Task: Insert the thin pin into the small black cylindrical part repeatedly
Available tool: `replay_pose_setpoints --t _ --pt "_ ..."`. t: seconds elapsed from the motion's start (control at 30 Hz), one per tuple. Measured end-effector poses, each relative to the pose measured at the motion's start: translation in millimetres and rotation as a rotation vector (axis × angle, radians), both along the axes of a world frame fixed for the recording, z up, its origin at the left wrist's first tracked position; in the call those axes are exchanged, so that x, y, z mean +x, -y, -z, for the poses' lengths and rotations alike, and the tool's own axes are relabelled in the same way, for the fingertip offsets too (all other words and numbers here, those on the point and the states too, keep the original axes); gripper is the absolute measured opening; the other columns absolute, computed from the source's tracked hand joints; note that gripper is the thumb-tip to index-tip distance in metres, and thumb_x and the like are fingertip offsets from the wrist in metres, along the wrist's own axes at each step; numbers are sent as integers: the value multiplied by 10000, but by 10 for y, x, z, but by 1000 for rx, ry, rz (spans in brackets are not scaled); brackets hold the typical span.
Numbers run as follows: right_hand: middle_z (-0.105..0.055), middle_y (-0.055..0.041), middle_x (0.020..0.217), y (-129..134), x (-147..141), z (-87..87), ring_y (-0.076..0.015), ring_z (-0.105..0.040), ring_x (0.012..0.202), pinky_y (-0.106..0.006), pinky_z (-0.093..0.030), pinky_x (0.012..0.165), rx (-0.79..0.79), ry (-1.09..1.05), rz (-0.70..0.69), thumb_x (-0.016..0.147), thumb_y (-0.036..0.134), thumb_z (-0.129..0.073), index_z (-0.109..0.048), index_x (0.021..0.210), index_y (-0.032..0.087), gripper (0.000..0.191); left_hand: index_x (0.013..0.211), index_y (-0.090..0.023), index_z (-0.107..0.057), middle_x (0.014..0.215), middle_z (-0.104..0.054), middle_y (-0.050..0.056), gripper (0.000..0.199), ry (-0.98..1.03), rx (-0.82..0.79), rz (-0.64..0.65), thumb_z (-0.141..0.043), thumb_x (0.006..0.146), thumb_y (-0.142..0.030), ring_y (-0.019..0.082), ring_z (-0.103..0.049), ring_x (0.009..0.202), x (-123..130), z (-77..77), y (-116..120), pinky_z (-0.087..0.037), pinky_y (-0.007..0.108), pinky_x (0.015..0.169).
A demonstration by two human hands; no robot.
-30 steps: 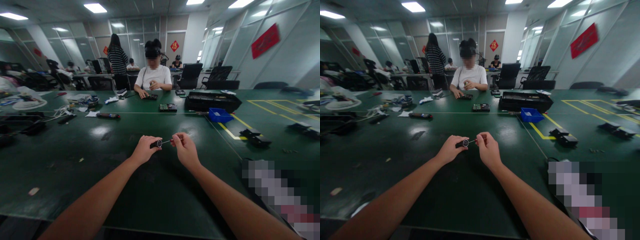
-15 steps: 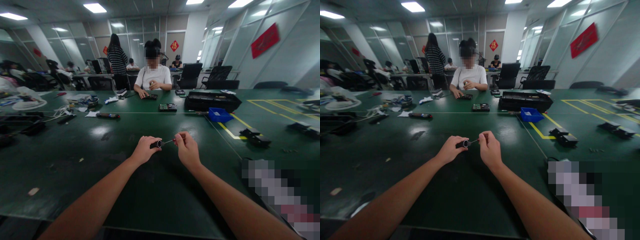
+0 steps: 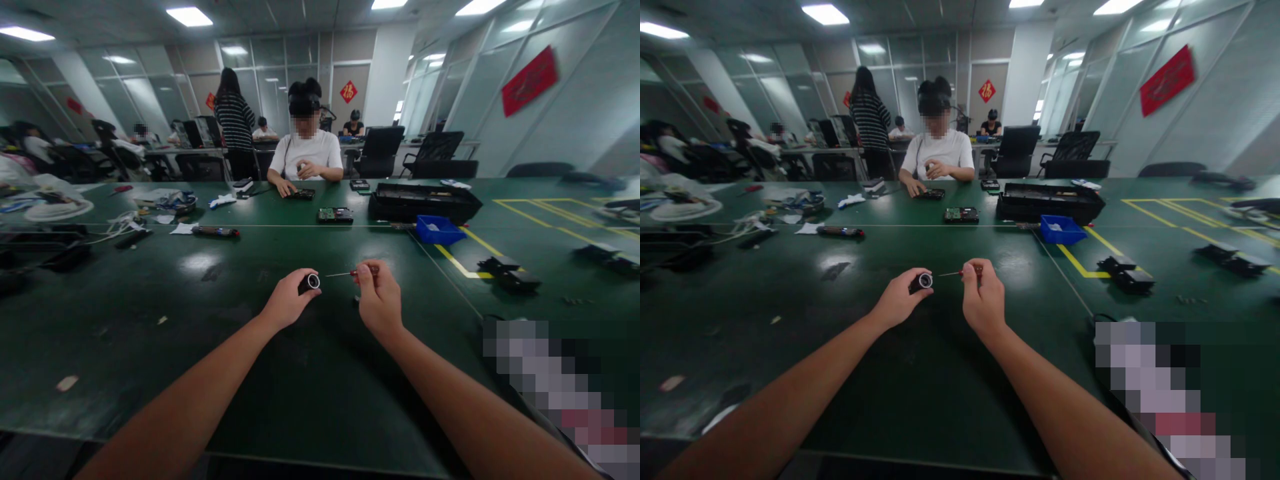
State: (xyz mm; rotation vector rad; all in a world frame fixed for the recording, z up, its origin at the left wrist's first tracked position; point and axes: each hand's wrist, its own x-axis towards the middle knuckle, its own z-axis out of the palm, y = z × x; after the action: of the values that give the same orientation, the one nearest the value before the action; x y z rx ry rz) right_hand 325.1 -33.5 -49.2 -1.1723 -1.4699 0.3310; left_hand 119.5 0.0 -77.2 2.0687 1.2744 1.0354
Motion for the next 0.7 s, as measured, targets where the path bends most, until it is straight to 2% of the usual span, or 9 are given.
replay_pose_setpoints --t 0.13,0.27,0.4,0.57,0.7 --pt "-651 -30 834 31 -7 -33 -191 -629 767 -343 -490 721 79 -53 15 1008 370 -458 -579 1005 227 187 1333 -237 -519 1231 -631 67 394 73 -82 7 -561 945 -282 223 -596 1112 51 -64 58 -463 386 986" --pt "-654 -37 863 42 6 -59 -193 -630 780 -347 -496 720 127 -82 16 1006 348 -463 -573 1025 227 165 1225 -213 -551 1038 -657 55 368 13 -169 47 -552 939 -445 205 -618 884 155 -184 136 -504 340 779" --pt "-664 -43 884 32 24 -58 -193 -644 794 -355 -508 733 148 -111 21 1006 346 -471 -572 1044 225 162 1050 -194 -624 978 -671 60 314 -122 -106 109 -595 908 -473 215 -619 853 308 -256 161 -492 343 755" --pt "-667 -33 882 -1 31 -18 -190 -657 788 -360 -515 726 204 -126 18 1003 348 -479 -578 1047 224 164 1120 -199 -667 1049 -659 75 254 -289 36 258 -524 946 -318 213 -626 948 518 -245 107 -488 345 842" --pt "-673 -27 886 -25 34 11 -186 -659 790 -359 -515 728 213 -132 19 1001 338 -487 -584 1047 227 155 1120 -244 -701 1004 -638 70 292 -520 115 264 -488 948 -347 208 -637 869 680 -175 37 -493 316 736"
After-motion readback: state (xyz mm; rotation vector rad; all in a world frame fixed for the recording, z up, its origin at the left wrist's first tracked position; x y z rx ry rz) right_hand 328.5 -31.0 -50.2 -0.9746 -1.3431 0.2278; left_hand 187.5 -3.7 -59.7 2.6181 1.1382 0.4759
